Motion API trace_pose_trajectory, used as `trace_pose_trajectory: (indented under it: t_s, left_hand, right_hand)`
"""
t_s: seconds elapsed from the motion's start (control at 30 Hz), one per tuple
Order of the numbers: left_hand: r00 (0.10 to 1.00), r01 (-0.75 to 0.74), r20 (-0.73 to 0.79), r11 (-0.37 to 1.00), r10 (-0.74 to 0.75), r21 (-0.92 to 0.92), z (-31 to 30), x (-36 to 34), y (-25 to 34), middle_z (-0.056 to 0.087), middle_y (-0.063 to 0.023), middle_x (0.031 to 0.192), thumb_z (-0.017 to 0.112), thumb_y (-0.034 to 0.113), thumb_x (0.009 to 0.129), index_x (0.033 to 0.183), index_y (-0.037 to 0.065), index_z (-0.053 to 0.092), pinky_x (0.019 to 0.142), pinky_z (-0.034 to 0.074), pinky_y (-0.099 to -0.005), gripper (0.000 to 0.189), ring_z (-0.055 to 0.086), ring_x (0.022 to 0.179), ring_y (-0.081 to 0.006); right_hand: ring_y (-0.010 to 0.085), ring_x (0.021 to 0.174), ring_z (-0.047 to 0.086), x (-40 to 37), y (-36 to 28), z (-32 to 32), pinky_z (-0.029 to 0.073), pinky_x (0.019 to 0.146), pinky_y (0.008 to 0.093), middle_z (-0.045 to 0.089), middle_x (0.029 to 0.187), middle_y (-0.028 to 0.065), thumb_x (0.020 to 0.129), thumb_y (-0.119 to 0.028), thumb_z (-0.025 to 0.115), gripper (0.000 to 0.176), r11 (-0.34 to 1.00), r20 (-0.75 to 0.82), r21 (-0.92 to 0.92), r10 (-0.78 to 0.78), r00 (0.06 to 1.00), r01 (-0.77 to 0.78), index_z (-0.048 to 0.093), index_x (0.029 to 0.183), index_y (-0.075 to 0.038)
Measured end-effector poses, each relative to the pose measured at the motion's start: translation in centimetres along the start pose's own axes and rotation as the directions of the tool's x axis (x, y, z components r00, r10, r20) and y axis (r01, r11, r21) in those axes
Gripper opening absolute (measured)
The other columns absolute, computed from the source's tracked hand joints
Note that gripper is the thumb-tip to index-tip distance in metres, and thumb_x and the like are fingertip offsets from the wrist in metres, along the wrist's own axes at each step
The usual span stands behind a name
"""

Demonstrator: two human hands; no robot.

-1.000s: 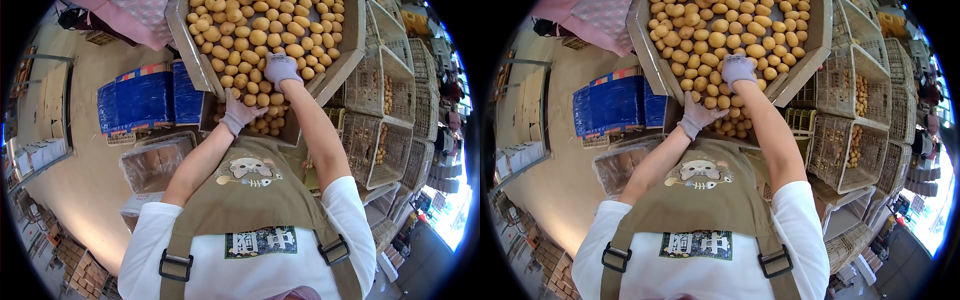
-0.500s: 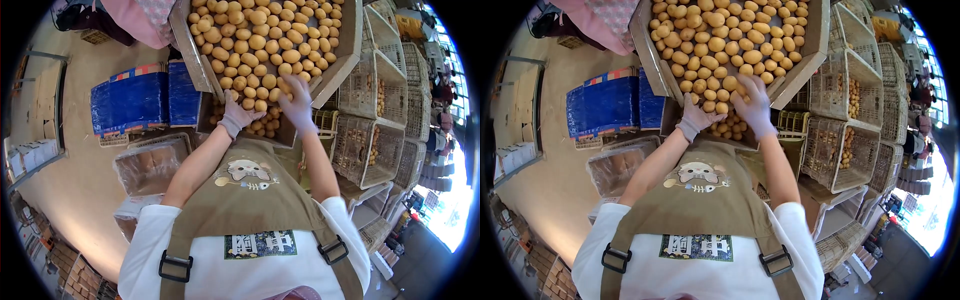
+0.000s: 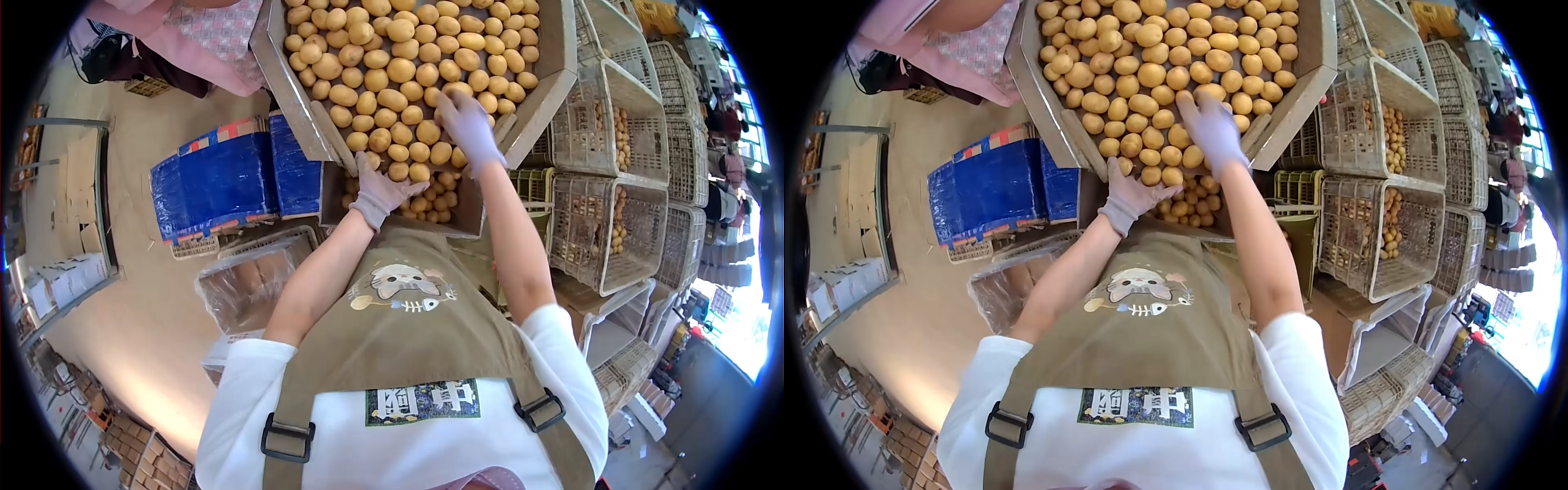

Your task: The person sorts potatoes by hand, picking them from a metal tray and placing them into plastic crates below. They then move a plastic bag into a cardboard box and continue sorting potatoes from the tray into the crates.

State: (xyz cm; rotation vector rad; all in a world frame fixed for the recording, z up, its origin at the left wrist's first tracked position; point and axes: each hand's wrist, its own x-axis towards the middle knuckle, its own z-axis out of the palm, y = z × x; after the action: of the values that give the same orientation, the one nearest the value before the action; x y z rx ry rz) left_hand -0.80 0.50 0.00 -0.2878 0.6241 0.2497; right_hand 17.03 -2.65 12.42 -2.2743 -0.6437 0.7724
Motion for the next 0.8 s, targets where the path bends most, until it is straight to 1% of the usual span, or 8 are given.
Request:
trace_pose_trajectory:
  t_s: [0.1,0.2,0.33,0.5,0.6,0.7,0.73,0.8]
  left_hand:
    - [1.0,-0.027,-0.016,1.0,0.027,0.0,1.0,-0.6,-0.2,0.021,-0.0102,0.162,0.033,0.07,0.091,0.155,0.018,0.024,0.11,0.021,-0.0759,0.083,0.021,0.148,-0.0425]
    - [0.996,-0.053,-0.076,0.998,0.05,-0.043,0.7,-0.4,-0.3,0.023,-0.0118,0.162,0.043,0.083,0.082,0.156,0.018,0.02,0.113,0.015,-0.0718,0.101,0.025,0.148,-0.041]
    - [1.0,-0.02,-0.001,0.999,0.02,-0.038,-0.7,0.3,0.1,0.021,-0.0116,0.162,0.039,0.073,0.088,0.154,0.018,0.023,0.106,0.028,-0.0762,0.087,0.027,0.145,-0.0457]
    - [0.997,-0.06,0.059,0.998,0.059,0.027,-1.4,0.5,0.1,0.022,-0.0104,0.161,0.041,0.071,0.09,0.153,0.018,0.026,0.107,0.026,-0.0767,0.084,0.028,0.144,-0.0444]
    - [0.935,-0.252,0.324,0.91,0.142,0.329,-2.1,1.3,0.3,0.022,-0.0088,0.162,0.039,0.069,0.092,0.153,0.018,0.029,0.109,0.023,-0.0757,0.08,0.025,0.147,-0.0404]
    - [0.997,-0.062,0.062,0.99,0.055,0.125,0.2,-0.5,-0.2,0.018,-0.006,0.164,0.039,0.078,0.087,0.156,0.022,0.02,0.11,0.018,-0.0765,0.091,0.017,0.15,-0.0384]
    - [0.999,-0.007,-0.035,1.0,0.007,0.025,-0.1,-0.2,0.1,0.016,-0.0061,0.164,0.039,0.08,0.086,0.157,0.022,0.02,0.109,0.019,-0.0769,0.094,0.017,0.15,-0.0389]
    - [0.997,0.026,-0.073,0.999,-0.028,-0.02,-0.4,0.1,0.4,0.017,-0.0055,0.164,0.039,0.081,0.085,0.157,0.023,0.019,0.109,0.019,-0.0766,0.095,0.017,0.15,-0.0389]
  right_hand:
    - [0.0175,0.06,0.062,5.9,-1.9,3.0,0.052,0.058,0.0316,0.067,0.078,0.011,0.093,-0.036,0.061,0.042,0.923,0.234,0.198,0.283,0.93,-0.331,0.062,0.096,0.005]
    - [0.0198,0.062,0.063,7.3,-2.0,3.4,0.052,0.055,0.0329,0.068,0.087,0.0124,0.088,-0.038,0.067,0.046,0.935,0.165,0.187,0.272,0.948,-0.301,0.06,0.101,0.005]
    - [0.024,0.074,0.064,6.3,1.5,5.0,0.053,0.067,0.0358,0.065,0.097,0.0125,0.077,-0.041,0.079,0.066,0.975,-0.144,0.188,-0.095,0.985,0.122,0.053,0.119,0.003]
    - [0.0243,0.07,0.064,0.4,1.2,1.2,0.052,0.069,0.0369,0.065,0.078,0.009,0.072,-0.038,0.084,0.064,0.935,-0.219,0.081,-0.321,0.921,0.345,0.055,0.118,-0.003]
    - [0.0279,0.075,0.066,-1.2,1.8,-3.3,0.053,0.073,0.0387,0.066,0.082,0.0097,0.068,-0.037,0.086,0.06,0.734,-0.173,-0.227,-0.678,0.715,0.641,0.06,0.111,-0.004]
    - [0.0327,0.079,0.067,-2.8,0.4,-10.2,0.052,0.08,0.0423,0.068,0.085,0.0118,0.063,-0.034,0.088,0.056,0.372,0.034,-0.39,-0.908,0.418,0.842,0.064,0.105,-0.007]
    - [0.0308,0.078,0.068,-3.5,-1.4,-13.5,0.053,0.077,0.0398,0.068,0.078,0.012,0.066,-0.036,0.083,0.042,0.407,0.084,-0.577,-0.833,0.547,0.708,0.067,0.092,-0.007]
    - [0.0309,0.084,0.07,2.6,3.5,-18.2,0.054,0.078,0.0445,0.071,0.087,0.0162,0.076,-0.033,0.076,0.038,0.832,-0.491,-0.463,-0.527,0.694,0.304,0.067,0.097,-0.003]
